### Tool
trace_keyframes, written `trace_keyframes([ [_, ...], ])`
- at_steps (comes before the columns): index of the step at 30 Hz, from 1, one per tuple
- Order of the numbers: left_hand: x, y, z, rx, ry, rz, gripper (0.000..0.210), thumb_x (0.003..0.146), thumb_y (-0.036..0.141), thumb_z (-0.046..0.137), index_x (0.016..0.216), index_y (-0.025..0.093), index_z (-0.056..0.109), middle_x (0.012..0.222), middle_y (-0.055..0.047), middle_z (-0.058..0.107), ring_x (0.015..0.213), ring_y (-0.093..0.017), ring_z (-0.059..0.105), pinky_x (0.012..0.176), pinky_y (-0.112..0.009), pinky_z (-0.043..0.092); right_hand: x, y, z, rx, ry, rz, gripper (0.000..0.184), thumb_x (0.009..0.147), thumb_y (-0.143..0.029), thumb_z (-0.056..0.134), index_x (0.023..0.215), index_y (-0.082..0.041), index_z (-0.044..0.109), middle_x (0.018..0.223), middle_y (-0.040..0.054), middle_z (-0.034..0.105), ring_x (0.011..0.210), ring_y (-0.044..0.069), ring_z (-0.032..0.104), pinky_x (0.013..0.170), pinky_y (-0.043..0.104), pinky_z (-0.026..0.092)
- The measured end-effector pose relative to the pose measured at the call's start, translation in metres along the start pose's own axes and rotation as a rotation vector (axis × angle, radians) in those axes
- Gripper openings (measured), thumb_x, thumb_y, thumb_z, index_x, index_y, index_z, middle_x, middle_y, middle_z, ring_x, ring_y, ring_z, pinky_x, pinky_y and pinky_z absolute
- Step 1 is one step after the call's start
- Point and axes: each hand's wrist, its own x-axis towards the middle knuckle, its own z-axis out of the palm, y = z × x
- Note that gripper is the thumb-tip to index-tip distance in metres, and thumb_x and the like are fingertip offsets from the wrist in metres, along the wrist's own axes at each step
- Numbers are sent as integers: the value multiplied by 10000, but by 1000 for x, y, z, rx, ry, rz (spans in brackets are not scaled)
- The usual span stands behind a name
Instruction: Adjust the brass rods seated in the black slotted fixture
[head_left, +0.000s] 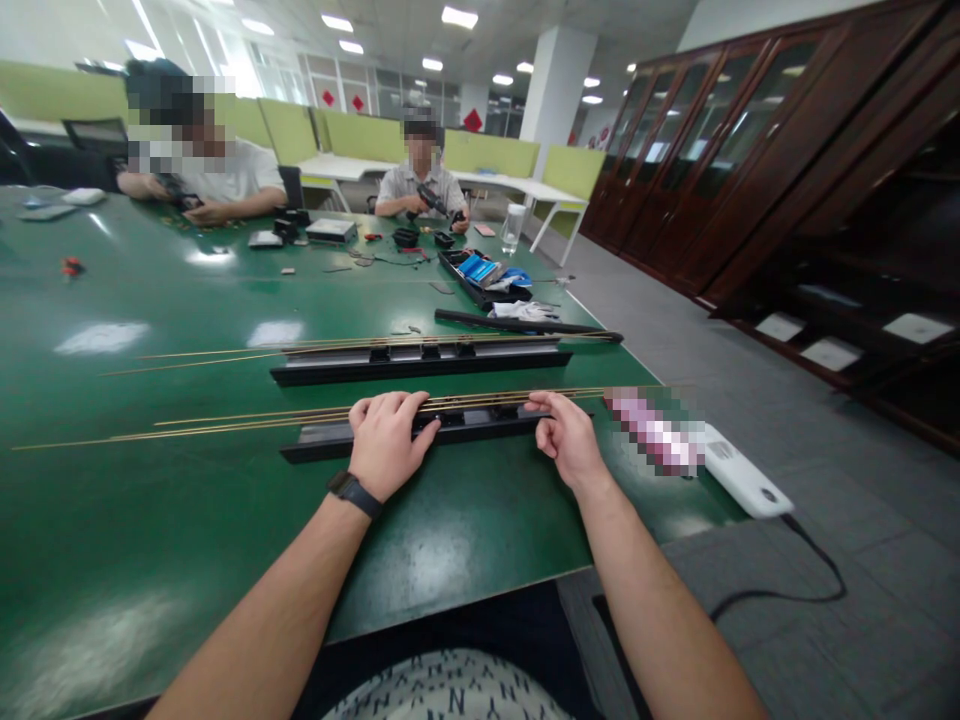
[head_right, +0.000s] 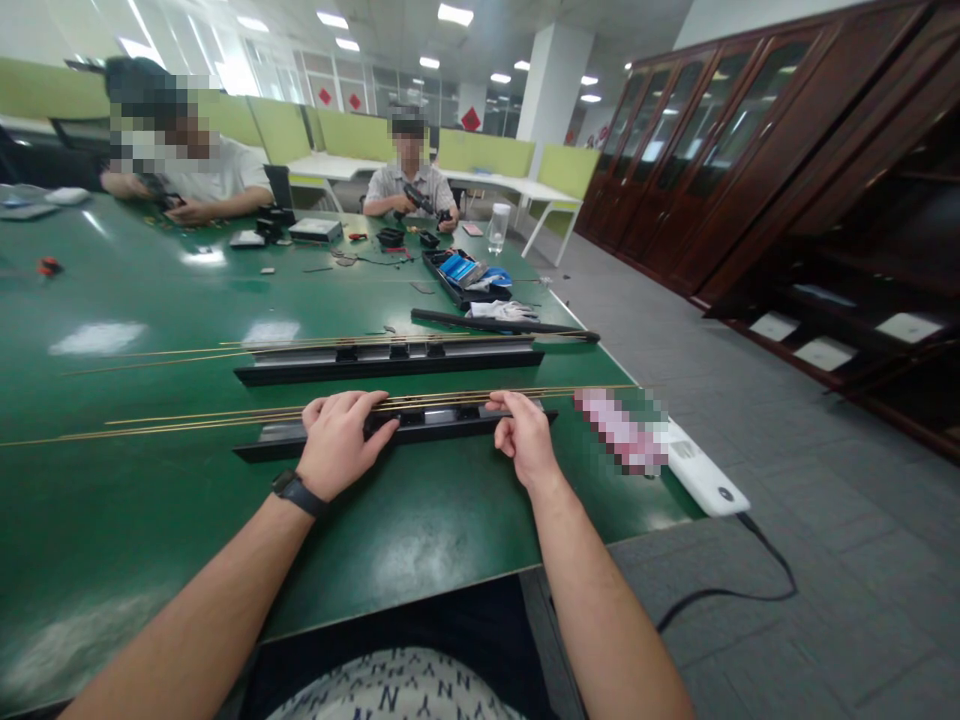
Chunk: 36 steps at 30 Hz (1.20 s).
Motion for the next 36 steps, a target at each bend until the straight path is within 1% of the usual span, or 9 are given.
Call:
trace_keyframes([
  [4,0,0,0,8,5,3,322,962,430,606,1227,253,654,1176,-97,721,1145,-294,625,1028,-499,311,-2,0,1,-3,-58,18,400,854,-534,692,1012,-170,746,954,76,745,387,52,515,296,177,207],
  [12,0,-1,1,4,12,5,318,955,424,618,1222,256,657,1173,-87,722,1142,-292,631,1024,-498,313,2,1,0,11,40,-3,398,856,-528,693,959,-150,762,930,91,751,364,48,501,285,179,207],
  [18,0,0,0,6,14,7,322,956,420,614,1223,247,660,1172,-92,722,1140,-294,632,1023,-501,318,2,2,-1,13,23,-9,393,859,-519,698,976,-150,765,962,99,754,369,50,506,284,178,206],
  [25,0,0,1,-3,12,5,320,955,417,611,1225,253,661,1171,-98,723,1143,-297,632,1029,-503,319,2,2,-1,10,50,-14,395,863,-515,691,964,-140,764,938,100,750,365,49,504,285,172,208],
  [32,0,0,0,-4,4,-1,326,953,422,612,1226,250,665,1175,-97,724,1147,-299,630,1026,-507,323,0,0,0,16,-10,7,367,855,-486,701,1001,-154,757,953,86,744,381,53,516,293,169,212],
  [36,0,0,1,-2,7,2,322,954,421,611,1225,255,664,1175,-96,724,1149,-302,628,1024,-506,321,1,1,0,10,5,2,373,856,-494,701,996,-153,759,945,85,741,381,49,510,293,168,213],
])
